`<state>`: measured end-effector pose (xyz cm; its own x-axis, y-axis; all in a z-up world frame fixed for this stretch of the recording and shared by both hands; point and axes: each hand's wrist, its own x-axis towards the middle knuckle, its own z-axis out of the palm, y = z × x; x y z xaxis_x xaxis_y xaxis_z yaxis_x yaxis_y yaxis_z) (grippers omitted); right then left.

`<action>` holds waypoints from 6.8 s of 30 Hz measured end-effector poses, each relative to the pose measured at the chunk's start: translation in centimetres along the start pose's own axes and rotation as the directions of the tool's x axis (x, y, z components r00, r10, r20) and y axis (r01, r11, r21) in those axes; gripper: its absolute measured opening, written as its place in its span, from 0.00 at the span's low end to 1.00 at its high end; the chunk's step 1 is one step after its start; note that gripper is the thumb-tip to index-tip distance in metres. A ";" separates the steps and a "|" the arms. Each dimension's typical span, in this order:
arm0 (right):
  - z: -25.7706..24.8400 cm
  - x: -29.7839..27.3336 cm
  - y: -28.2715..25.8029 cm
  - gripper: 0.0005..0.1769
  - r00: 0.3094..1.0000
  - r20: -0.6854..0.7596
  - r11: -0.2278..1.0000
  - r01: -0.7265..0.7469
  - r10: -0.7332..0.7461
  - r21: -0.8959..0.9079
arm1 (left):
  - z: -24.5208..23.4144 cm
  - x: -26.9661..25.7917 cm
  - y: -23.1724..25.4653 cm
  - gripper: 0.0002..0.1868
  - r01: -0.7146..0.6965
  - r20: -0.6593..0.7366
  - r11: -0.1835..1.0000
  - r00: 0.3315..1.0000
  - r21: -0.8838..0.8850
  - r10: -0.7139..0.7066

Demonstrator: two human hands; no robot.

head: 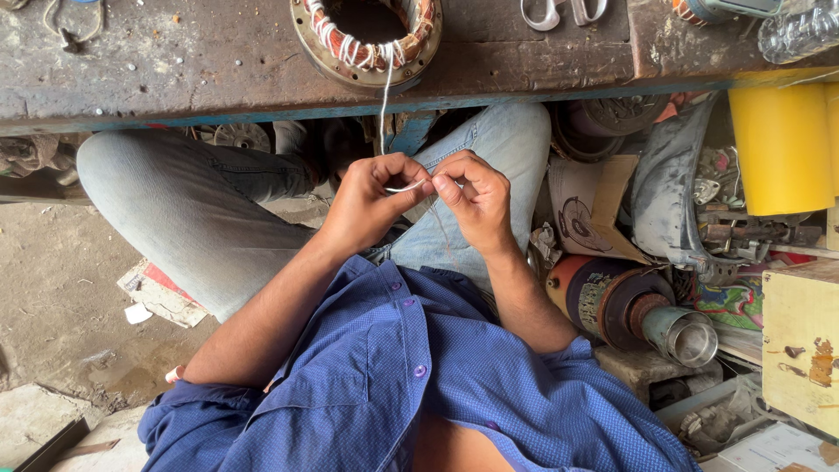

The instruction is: The person winds a white wire around the slots of a motor stator, threading it through the copper windings and pulling it tight. The person repeatedly manipulates the wire ends and the stator to secure the winding.

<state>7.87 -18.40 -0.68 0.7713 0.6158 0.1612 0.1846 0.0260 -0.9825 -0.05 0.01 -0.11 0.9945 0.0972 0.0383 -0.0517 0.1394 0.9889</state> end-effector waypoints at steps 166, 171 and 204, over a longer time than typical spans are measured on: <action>1.6 2.0 -3.9 0.12 0.998 0.053 0.898 -0.055 0.035 0.437 | 0.4 -1.9 6.2 0.05 -0.130 -0.125 0.919 0.974 0.371 0.188; 1.1 2.8 -3.9 0.04 0.997 -0.037 0.968 0.073 -0.066 0.240 | -0.4 0.0 6.4 0.05 -0.248 -0.070 0.851 0.947 0.462 0.314; 4.2 3.1 3.6 0.14 0.899 0.404 0.788 -0.370 0.170 0.491 | -4.5 -1.4 5.6 0.12 -0.053 0.086 0.998 0.995 0.018 0.051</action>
<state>8.34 -13.15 -4.07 0.4781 0.8763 -0.0602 -0.4392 0.1792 -0.8803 -2.17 5.12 4.70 0.9947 0.0188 0.1008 -0.1023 0.1161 0.9880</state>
